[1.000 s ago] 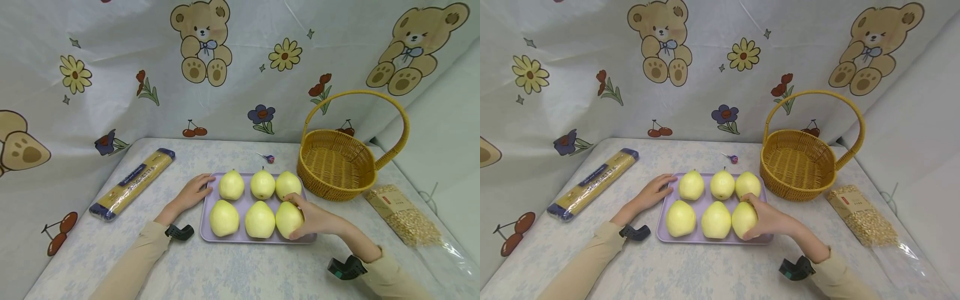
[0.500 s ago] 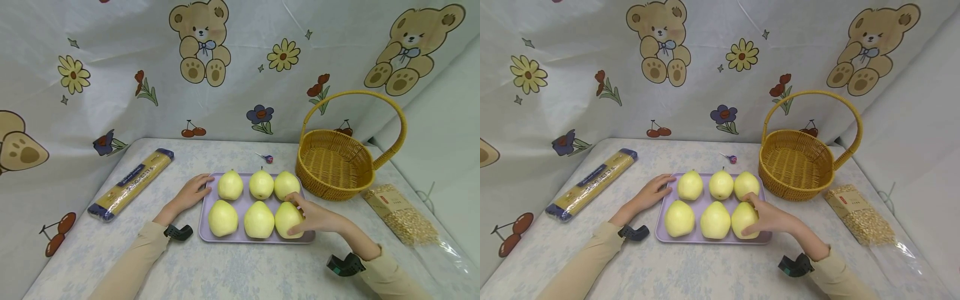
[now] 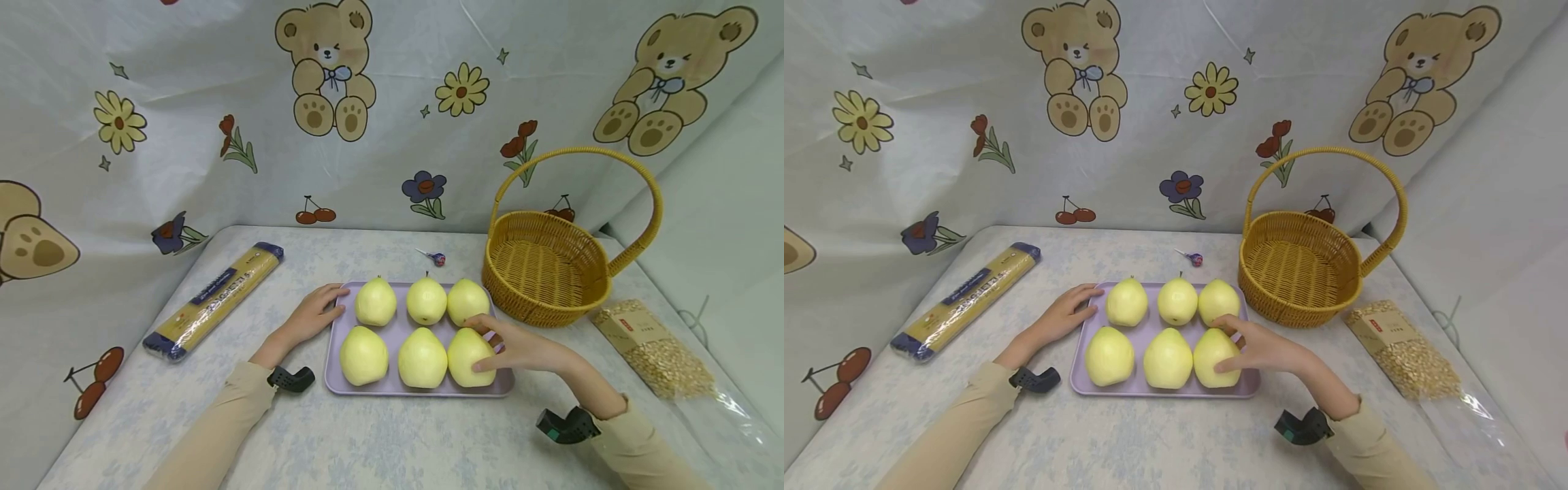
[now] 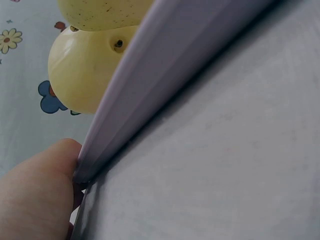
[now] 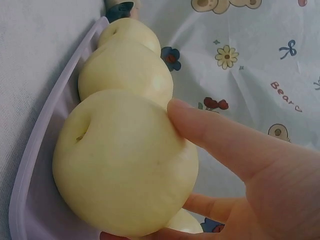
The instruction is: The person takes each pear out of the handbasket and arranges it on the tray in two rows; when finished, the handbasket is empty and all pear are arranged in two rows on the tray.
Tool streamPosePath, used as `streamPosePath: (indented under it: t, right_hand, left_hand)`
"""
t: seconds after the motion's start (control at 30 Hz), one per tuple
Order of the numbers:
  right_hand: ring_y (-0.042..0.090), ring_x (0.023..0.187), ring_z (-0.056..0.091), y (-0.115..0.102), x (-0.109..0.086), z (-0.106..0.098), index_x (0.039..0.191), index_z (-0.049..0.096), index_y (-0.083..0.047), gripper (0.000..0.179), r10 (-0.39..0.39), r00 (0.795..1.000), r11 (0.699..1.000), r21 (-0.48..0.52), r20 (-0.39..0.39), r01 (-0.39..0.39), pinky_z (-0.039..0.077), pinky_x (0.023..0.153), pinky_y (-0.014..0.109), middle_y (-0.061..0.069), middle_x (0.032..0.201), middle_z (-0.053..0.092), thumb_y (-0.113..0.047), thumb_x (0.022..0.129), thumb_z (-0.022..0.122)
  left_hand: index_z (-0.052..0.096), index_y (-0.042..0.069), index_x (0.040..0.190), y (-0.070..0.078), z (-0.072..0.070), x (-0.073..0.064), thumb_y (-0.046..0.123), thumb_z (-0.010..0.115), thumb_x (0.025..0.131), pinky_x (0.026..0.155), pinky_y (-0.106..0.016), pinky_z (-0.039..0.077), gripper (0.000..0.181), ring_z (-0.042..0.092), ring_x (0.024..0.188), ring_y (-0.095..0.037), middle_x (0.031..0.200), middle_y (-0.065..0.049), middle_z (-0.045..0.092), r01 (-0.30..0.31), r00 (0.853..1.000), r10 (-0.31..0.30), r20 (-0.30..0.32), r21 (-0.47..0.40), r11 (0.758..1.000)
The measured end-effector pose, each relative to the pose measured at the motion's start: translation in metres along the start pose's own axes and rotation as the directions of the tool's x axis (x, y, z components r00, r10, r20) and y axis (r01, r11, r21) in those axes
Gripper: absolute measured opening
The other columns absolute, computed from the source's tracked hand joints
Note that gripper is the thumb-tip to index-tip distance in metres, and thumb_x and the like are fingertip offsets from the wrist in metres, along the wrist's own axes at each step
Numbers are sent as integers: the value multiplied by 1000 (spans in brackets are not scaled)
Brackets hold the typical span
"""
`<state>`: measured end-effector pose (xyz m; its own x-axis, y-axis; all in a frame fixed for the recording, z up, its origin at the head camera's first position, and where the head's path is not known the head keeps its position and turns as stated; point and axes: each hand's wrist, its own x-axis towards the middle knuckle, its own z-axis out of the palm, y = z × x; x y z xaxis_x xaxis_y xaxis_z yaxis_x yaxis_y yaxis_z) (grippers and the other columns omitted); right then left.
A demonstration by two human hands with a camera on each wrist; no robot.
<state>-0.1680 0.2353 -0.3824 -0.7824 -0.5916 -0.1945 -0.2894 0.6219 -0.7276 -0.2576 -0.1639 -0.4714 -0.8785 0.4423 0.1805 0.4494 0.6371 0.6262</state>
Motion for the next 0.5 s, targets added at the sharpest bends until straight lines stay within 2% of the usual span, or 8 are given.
streamPosePath:
  t: [0.17,0.5]
  right_hand:
    - [30,114,51,0,0,0,137,40,0,70,9,1000,1000,1,4,-9,50,87,33,17,128,52,-33,84,72]
    - [34,121,49,1,2,2,140,38,-1,69,8,1000,1000,28,21,-9,48,93,41,20,140,45,-33,87,69]
  left_hand:
    - [51,7,136,1,-1,-1,25,53,97,115,-55,27,43,37,138,-36,145,-16,45,6,1000,-6,4,-1,1000]
    - [51,6,137,-2,1,-2,25,53,97,115,-56,27,43,37,137,-37,145,-17,44,-1,1000,1,-2,-3,1000]
